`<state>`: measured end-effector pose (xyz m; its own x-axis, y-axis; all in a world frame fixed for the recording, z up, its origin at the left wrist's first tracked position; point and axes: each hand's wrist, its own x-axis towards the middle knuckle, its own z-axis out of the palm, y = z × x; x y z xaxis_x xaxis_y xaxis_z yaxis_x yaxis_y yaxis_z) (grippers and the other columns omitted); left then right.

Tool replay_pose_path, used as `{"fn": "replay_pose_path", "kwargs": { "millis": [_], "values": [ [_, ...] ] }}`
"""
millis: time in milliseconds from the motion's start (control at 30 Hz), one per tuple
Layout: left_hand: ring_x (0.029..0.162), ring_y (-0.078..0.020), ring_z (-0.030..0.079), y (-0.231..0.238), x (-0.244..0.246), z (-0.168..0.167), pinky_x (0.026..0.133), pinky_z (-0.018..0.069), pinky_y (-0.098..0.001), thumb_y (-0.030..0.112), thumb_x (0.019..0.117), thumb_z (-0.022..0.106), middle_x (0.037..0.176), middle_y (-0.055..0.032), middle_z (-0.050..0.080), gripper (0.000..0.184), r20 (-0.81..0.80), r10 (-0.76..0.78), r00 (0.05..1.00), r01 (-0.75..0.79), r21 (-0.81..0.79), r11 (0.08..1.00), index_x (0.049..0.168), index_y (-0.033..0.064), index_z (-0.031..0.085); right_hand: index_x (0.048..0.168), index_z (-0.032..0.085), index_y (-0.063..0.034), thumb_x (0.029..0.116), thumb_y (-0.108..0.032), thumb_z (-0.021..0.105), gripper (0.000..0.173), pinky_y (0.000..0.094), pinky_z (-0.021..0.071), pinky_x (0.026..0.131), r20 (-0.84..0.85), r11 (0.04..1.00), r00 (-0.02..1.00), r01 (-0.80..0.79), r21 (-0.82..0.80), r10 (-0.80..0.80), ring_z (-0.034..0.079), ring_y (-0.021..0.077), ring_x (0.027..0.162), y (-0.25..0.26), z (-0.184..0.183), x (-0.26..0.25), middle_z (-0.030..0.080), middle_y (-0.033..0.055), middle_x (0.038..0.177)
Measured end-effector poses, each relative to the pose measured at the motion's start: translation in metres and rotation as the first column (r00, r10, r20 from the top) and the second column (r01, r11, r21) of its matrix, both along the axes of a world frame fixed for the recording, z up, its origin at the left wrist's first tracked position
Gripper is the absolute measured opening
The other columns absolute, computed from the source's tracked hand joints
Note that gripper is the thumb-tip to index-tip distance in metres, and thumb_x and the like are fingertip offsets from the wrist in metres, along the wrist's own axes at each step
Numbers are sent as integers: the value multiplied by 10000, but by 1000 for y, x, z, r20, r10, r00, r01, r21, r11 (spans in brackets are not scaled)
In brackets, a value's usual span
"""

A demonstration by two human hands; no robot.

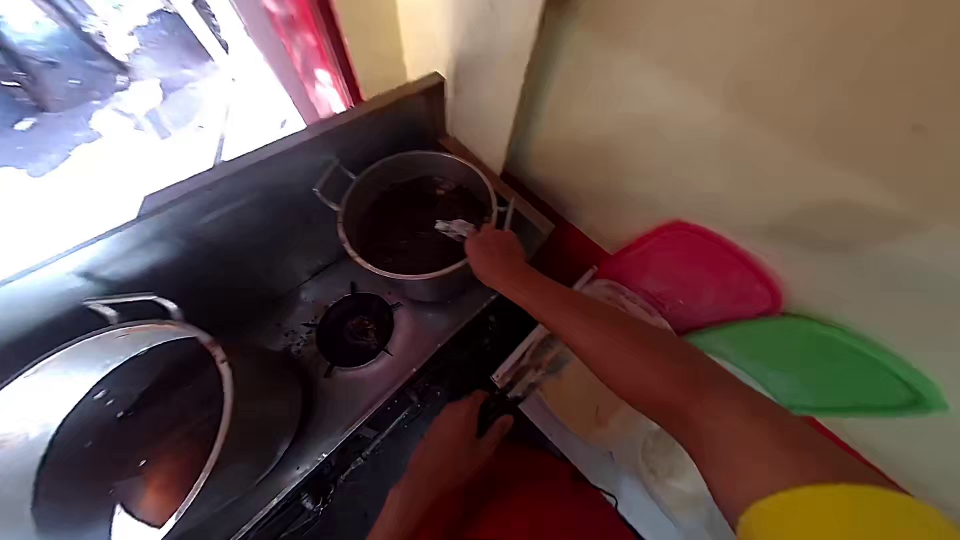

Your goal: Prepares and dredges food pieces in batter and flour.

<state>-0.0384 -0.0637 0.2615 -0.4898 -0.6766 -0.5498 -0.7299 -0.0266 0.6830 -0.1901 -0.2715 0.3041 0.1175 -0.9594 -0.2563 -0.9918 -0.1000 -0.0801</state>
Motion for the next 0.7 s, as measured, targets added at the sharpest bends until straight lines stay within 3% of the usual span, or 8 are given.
{"fn": "replay_pose_path", "kwargs": {
  "millis": [133,233,300,367,433,500,567,700],
  "values": [
    [938,-262,701,-17,-12,11,844,580,-519,614,979,532,1017,-95,710,591,137,-84,987,92,-56,994,1301,130,639,1109,698,-38,1005,-313,617,305,623,550,795,128,999,991,-39,36,34,686,399,1032,5,23,-22,701,201,1082],
    [999,-303,696,-34,-38,29,858,571,-566,619,969,538,1082,-117,705,588,258,-234,937,255,-52,965,1293,140,643,1263,651,-109,1036,-443,564,413,583,566,800,250,1000,968,10,5,-11,693,330,1018,33,59,-65,699,132,1079],
    [1031,-337,687,-43,-70,45,861,562,-590,605,962,565,1120,-139,693,572,367,-367,855,403,-26,915,1266,127,647,1349,620,-143,1046,-466,545,449,553,571,819,365,997,930,71,-41,-51,691,287,999,73,78,-109,700,101,1067],
    [1026,-372,682,-45,-113,57,836,555,-611,568,959,591,1102,-169,686,536,448,-472,760,523,11,852,1201,95,654,1425,600,-174,1053,-466,536,477,535,577,858,470,981,872,186,-57,-138,702,252,988,125,91,-157,720,91,1088],
    [968,-389,682,-43,-153,59,786,545,-622,532,957,612,1009,-191,685,500,485,-539,689,583,70,809,1067,47,663,1425,605,-227,1057,-463,528,444,477,588,784,525,942,814,330,-66,-248,692,189,866,188,96,-203,716,48,1000],
    [960,-381,680,-45,-181,54,784,538,-623,516,941,645,992,-190,686,486,527,-584,617,621,130,773,1025,38,675,1451,582,-287,1055,-484,523,446,446,568,695,508,873,764,485,-47,-397,654,166,775,261,95,-239,695,23,934],
    [949,-379,677,-53,-190,59,773,532,-627,509,907,688,975,-185,687,472,580,-576,576,640,119,759,1001,47,685,1451,579,-309,1043,-523,517,465,437,534,591,473,780,704,623,-52,-530,625,171,702,340,80,-267,673,18,881],
    [921,-361,683,-65,-196,64,730,540,-610,544,857,718,939,-156,685,475,694,-541,475,696,80,713,941,78,674,1416,619,-312,983,-655,507,564,439,538,584,509,546,421,829,121,-751,628,162,669,484,26,-295,687,9,863]
  ]
}}
